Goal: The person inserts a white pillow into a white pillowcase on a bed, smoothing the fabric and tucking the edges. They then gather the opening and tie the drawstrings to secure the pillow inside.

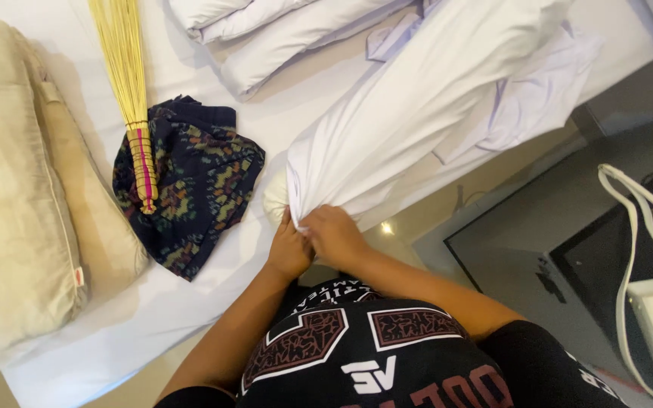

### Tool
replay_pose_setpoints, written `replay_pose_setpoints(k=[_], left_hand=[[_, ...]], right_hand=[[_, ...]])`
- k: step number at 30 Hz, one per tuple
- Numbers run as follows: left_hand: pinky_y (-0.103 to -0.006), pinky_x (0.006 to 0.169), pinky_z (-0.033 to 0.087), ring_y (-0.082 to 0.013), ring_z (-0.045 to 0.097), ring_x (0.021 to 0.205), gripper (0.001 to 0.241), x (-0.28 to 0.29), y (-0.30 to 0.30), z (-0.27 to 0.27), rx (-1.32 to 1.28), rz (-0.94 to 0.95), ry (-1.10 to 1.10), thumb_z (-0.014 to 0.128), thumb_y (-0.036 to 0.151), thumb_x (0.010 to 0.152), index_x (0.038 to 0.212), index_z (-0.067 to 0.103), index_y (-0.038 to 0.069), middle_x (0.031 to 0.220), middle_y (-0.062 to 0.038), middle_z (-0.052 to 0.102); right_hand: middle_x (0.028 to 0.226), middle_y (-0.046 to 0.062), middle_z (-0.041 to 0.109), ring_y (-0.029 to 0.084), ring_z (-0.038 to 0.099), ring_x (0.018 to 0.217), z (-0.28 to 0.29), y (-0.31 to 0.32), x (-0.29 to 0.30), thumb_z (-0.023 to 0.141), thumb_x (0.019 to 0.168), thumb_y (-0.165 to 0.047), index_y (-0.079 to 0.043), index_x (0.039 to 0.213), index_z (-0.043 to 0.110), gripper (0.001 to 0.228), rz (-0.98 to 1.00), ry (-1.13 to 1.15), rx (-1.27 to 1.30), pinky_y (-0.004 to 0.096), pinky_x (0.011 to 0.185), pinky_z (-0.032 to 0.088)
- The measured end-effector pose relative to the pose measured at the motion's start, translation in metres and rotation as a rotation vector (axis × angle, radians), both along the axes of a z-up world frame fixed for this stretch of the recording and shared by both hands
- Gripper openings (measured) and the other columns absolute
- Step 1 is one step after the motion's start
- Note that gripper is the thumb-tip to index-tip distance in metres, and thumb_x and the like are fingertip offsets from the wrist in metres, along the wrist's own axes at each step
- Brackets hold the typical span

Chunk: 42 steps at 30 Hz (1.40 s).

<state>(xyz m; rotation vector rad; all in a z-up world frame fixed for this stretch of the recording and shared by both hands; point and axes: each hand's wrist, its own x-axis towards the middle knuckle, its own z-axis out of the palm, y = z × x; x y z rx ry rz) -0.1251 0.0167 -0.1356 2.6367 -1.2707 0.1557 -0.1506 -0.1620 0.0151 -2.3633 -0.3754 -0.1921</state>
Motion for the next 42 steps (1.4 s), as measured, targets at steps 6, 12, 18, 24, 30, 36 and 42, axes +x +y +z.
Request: replay_pose_setpoints(k=[6, 12, 18, 24, 30, 36, 42], left_hand=[[-0.0687, 0.125, 0.008, -0.0363, 0.018, 0.155, 0.093, 0.02, 0.009, 0.08, 0.095, -0.043, 0.095, 0.072, 0.068, 0.072, 0.147, 0.048, 0.019, 0.162, -0.009, 0.036], [-0.0602, 0.117, 0.034, -0.0388, 0.033, 0.151, 0.087, 0.08, 0.038, 0.078, -0.147, 0.028, 0.227, 0.079, 0.013, 0.074, 0.154, 0.045, 0.013, 0.16, -0.017, 0.042], [-0.0416, 0.109, 0.049, -0.0242, 0.063, 0.126, 0.035, 0.083, 0.035, 0.128, -0.668, 0.235, 0.455, 0.062, 0.024, 0.096, 0.13, 0.069, 0.03, 0.131, 0.001, 0.07], [-0.048, 0.108, 0.047, -0.0371, 0.06, 0.128, 0.048, 0.056, 0.047, 0.081, -0.724, 0.549, 1.033, 0.069, 0.032, 0.097, 0.144, 0.06, 0.031, 0.131, -0.017, 0.067], [-0.0616, 0.122, 0.019, -0.0343, 0.045, 0.144, 0.053, 0.007, 0.043, 0.094, -0.406, -0.282, -0.037, 0.059, 0.033, 0.096, 0.147, 0.053, 0.02, 0.15, -0.011, 0.053], [-0.0463, 0.125, 0.017, -0.0268, 0.035, 0.151, 0.056, 0.02, 0.043, 0.056, -0.194, -0.364, -0.048, 0.049, 0.031, 0.103, 0.156, 0.042, 0.016, 0.161, -0.008, 0.042], [-0.0486, 0.126, 0.022, -0.0272, 0.04, 0.145, 0.045, 0.015, 0.077, 0.04, -0.095, -0.34, -0.029, 0.049, 0.038, 0.105, 0.143, 0.053, 0.016, 0.148, -0.005, 0.051]], right_hand=[[0.104, 0.013, 0.066, 0.035, 0.063, 0.106, 0.025, -0.012, -0.008, 0.072, 0.088, -0.017, -0.009, 0.12, 0.064, 0.034, -0.141, -0.06, 0.003, 0.047, 0.097, 0.046], [0.127, 0.015, 0.055, 0.038, 0.053, 0.126, -0.061, -0.029, -0.026, 0.082, 0.077, -0.013, -0.009, 0.136, 0.054, 0.065, -0.511, 0.107, -0.016, 0.051, 0.111, 0.041], [0.126, 0.015, 0.05, 0.039, 0.051, 0.126, -0.027, -0.018, 0.013, 0.07, 0.095, -0.017, -0.009, 0.126, 0.053, 0.037, -0.541, -0.088, 0.19, 0.049, 0.107, 0.043], [0.099, -0.001, 0.067, 0.022, 0.066, 0.099, -0.013, -0.043, 0.006, 0.078, 0.089, -0.019, -0.018, 0.107, 0.072, 0.019, -0.537, -0.238, 0.053, 0.036, 0.094, 0.052], [0.085, -0.003, 0.07, 0.02, 0.069, 0.087, -0.024, -0.038, 0.009, 0.079, 0.086, -0.023, -0.022, 0.099, 0.073, 0.015, -0.631, -0.092, -0.077, 0.034, 0.085, 0.055], [0.099, 0.016, 0.074, 0.038, 0.07, 0.103, -0.021, -0.007, -0.007, 0.063, 0.098, -0.023, -0.009, 0.112, 0.074, 0.022, -0.532, 0.393, 0.098, 0.05, 0.093, 0.053], [0.097, 0.012, 0.074, 0.035, 0.069, 0.103, 0.011, 0.027, -0.035, 0.068, 0.091, -0.016, -0.012, 0.106, 0.073, 0.016, -0.183, 0.422, -0.044, 0.049, 0.09, 0.055]])
